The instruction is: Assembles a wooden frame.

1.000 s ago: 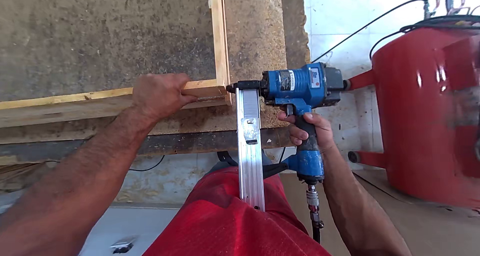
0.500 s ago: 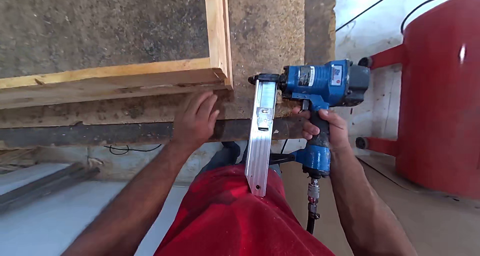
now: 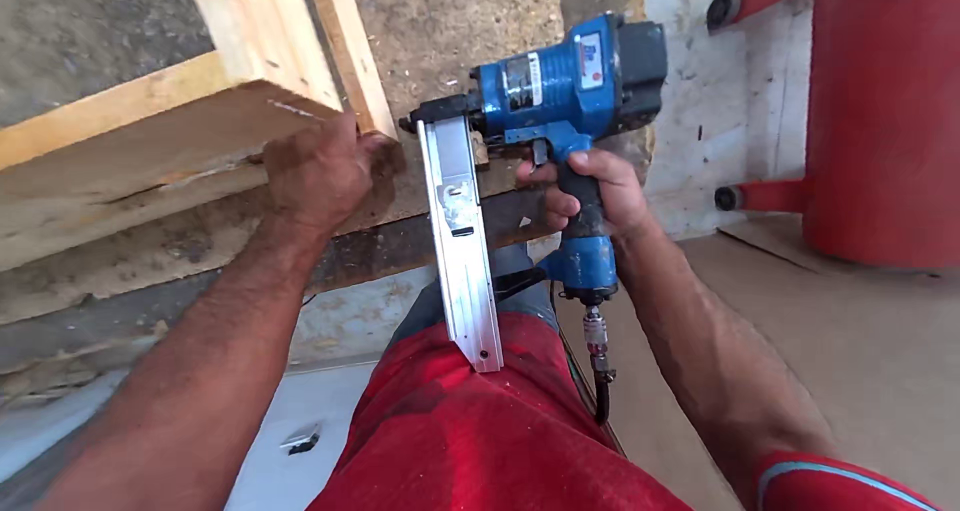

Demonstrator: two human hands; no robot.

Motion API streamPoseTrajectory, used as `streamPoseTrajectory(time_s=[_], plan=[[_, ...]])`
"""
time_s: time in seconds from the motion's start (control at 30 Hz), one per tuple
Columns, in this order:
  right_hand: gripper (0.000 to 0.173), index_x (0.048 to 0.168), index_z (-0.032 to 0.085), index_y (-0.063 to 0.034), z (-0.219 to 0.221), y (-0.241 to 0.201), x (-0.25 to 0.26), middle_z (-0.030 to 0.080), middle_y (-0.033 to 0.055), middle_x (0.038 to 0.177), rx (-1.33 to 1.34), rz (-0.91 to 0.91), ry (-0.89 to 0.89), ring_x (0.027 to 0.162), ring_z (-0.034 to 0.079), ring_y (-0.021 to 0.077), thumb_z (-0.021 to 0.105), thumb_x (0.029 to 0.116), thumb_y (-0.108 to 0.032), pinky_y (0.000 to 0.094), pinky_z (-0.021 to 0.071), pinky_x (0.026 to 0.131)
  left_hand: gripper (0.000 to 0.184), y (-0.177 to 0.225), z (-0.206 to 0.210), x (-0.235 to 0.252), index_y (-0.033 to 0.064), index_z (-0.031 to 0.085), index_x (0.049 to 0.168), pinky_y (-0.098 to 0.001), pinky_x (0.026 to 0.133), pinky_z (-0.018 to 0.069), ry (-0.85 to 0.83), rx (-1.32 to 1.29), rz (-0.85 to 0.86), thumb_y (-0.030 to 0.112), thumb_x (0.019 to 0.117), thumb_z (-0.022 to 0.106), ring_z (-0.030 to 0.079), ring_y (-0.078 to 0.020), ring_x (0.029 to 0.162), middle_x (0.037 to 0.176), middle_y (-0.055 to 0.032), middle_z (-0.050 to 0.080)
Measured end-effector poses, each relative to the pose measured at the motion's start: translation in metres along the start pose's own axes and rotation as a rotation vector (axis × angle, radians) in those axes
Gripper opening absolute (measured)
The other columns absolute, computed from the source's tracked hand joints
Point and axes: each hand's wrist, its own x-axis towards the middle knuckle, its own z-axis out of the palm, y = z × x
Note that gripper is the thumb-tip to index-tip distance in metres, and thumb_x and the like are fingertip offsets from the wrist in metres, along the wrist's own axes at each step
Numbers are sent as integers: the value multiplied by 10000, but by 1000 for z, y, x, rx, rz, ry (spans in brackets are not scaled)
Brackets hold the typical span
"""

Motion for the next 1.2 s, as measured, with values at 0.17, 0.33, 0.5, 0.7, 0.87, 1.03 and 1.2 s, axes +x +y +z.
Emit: streamPoseTrajectory(time_s=[0.17,0.33,0.5,0.7,0.87,1.03,1.2], plan=[[396,1266,592,-44,-5,-2,3,702,170,1208,19,-5,-22,594,644,141,383,1038,-291,289,564,525,604,-3,7,1,-48,578,963,-652,628,502,78,42,34,528,1072,432,680,-507,785,838,-285,647],[337,1229,586,-55,-4,-3,6,702,187,1205,29,3,-3,566,642,157,397,1037,-257,298,563,503,604,1,7,1,-45,585,972,-654,640,509,79,70,0,536,1063,445,689,-501,793,838,-284,657],[302,1201,582,-51,-3,-3,8,707,190,1196,12,11,8,554,647,170,428,1027,-245,316,570,496,610,4,8,2,-57,595,1006,-666,670,516,55,86,-39,532,1061,445,691,-515,826,881,-302,668],[295,1205,572,-44,-3,-3,10,708,202,1186,3,12,27,543,644,180,446,1019,-236,327,573,490,603,3,6,3,-52,584,987,-660,686,510,28,70,-45,530,1060,450,688,-500,840,881,-291,661],[262,1195,551,-58,0,-5,11,709,199,1181,-11,17,53,543,650,189,445,1018,-220,331,573,481,598,-2,1,3,-58,607,1053,-678,734,518,3,-5,-24,525,1057,478,696,-499,861,902,-297,681],[250,1200,535,-55,5,-8,12,716,210,1142,-34,27,91,528,647,203,431,1022,-196,341,576,479,576,-1,0,3,-52,590,1111,-668,722,522,-2,-36,-44,516,1046,518,697,-487,838,895,-290,680],[266,1217,533,-52,4,-8,13,714,208,1151,-29,33,88,525,646,198,423,1022,-195,336,577,475,595,-1,-1,1,-36,539,1250,-644,786,539,6,-88,-82,513,1024,566,707,-474,917,1003,-278,701]])
